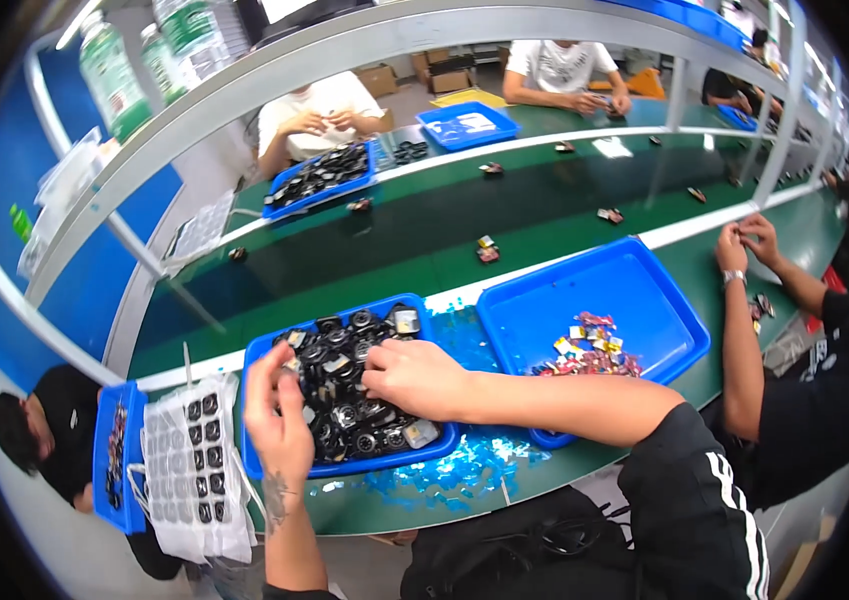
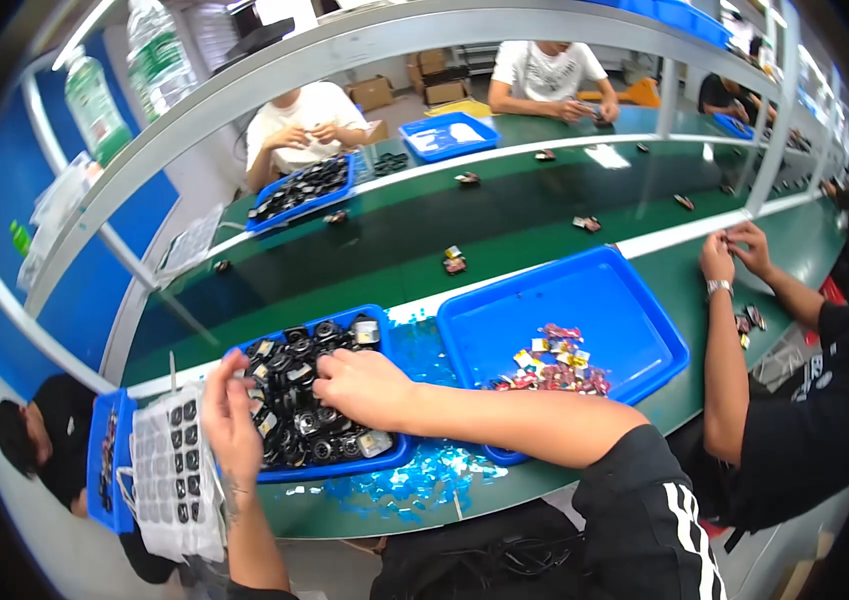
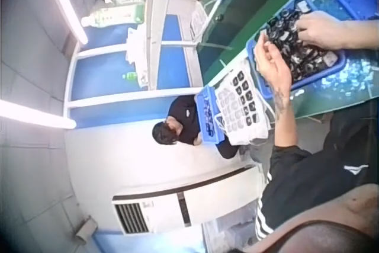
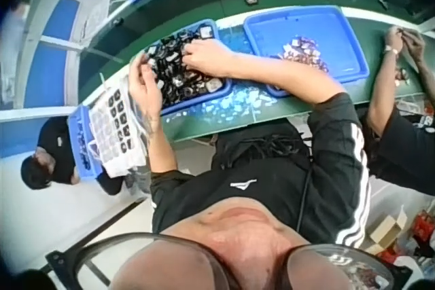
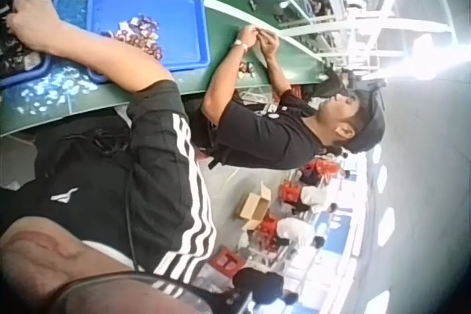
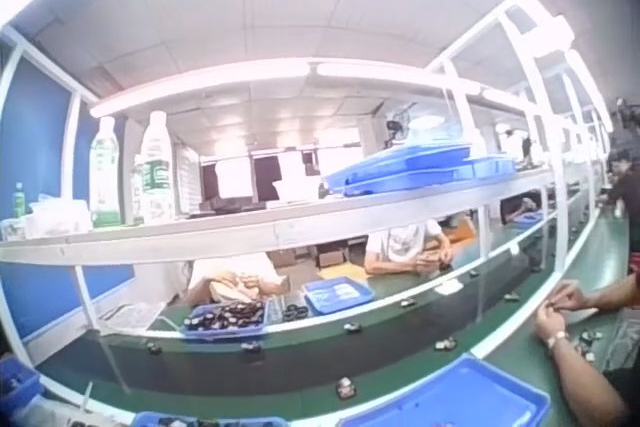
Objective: The recorder is assembling small electronic housing components by inserting circuit boards or batteries into black casings and adding adhesive or small parts.
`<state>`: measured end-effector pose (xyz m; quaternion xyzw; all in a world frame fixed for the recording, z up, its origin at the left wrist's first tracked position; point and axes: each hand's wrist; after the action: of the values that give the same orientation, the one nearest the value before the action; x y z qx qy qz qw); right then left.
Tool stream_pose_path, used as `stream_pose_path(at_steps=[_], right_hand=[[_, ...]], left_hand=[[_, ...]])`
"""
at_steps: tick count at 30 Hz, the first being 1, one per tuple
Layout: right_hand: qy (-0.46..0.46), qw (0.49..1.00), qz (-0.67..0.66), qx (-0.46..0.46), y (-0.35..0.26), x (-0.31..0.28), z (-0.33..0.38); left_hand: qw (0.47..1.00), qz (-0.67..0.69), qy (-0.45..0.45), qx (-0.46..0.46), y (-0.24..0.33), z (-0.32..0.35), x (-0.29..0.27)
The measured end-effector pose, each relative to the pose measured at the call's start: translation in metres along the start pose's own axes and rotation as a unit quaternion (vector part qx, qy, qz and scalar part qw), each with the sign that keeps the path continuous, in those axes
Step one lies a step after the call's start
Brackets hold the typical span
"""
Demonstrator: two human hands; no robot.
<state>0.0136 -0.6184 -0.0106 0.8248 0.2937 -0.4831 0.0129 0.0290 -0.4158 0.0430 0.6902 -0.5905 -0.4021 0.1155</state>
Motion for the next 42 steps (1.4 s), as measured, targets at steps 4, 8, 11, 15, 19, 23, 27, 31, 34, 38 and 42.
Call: stream_pose_path(at_steps=[4,8,11,15,19,23,27,31,34,38,42], right_hand=[[0.102,0.993,-0.051,0.036,-0.022,-0.034,0.012],[0.141,0.978,-0.136,0.078,-0.026,-0.051,0.033],[0.165,0.966,-0.181,0.084,-0.007,-0.095,0.055],[-0.006,0.963,-0.056,0.263,0.084,-0.157,0.116],[-0.133,0.941,-0.041,0.310,0.088,-0.165,0.143],[-0.196,0.937,-0.062,0.281,0.083,-0.151,0.146],[-0.176,0.943,-0.005,0.281,0.087,-0.146,0.147],[-0.132,0.931,-0.016,0.340,0.086,-0.158,0.139],[0.007,0.877,-0.123,0.464,0.083,-0.171,0.141],[0.086,0.865,-0.165,0.465,0.096,-0.165,0.155],[0.081,0.858,-0.125,0.492,0.088,-0.168,0.153]], left_hand=[[0.954,0.258,-0.133,-0.075,-0.006,0.031,0.040],[0.889,0.401,-0.081,-0.204,0.021,0.025,0.075],[0.786,0.556,-0.104,-0.249,0.020,0.013,0.081],[0.798,0.504,-0.093,-0.317,0.019,0.000,0.100],[0.809,0.475,-0.151,-0.311,0.007,0.008,0.109],[0.808,0.476,-0.145,-0.316,0.014,0.014,0.111],[0.831,0.467,-0.173,-0.248,0.004,0.022,0.110],[0.838,0.458,-0.174,-0.241,0.002,0.025,0.108],[0.858,0.439,-0.146,-0.222,0.009,0.022,0.106],[0.870,0.416,-0.184,-0.192,0.010,0.021,0.102],[0.885,0.389,-0.194,-0.168,0.010,0.025,0.100]])
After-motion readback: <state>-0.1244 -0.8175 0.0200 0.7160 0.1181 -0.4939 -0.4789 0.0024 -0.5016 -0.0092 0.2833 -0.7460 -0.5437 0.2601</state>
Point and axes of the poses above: each hand's wrist, its own z-axis away from the middle knuckle, its own x-axis out of the palm, y = z × x, and after that the axes turned 8 degrees about x, right-handed
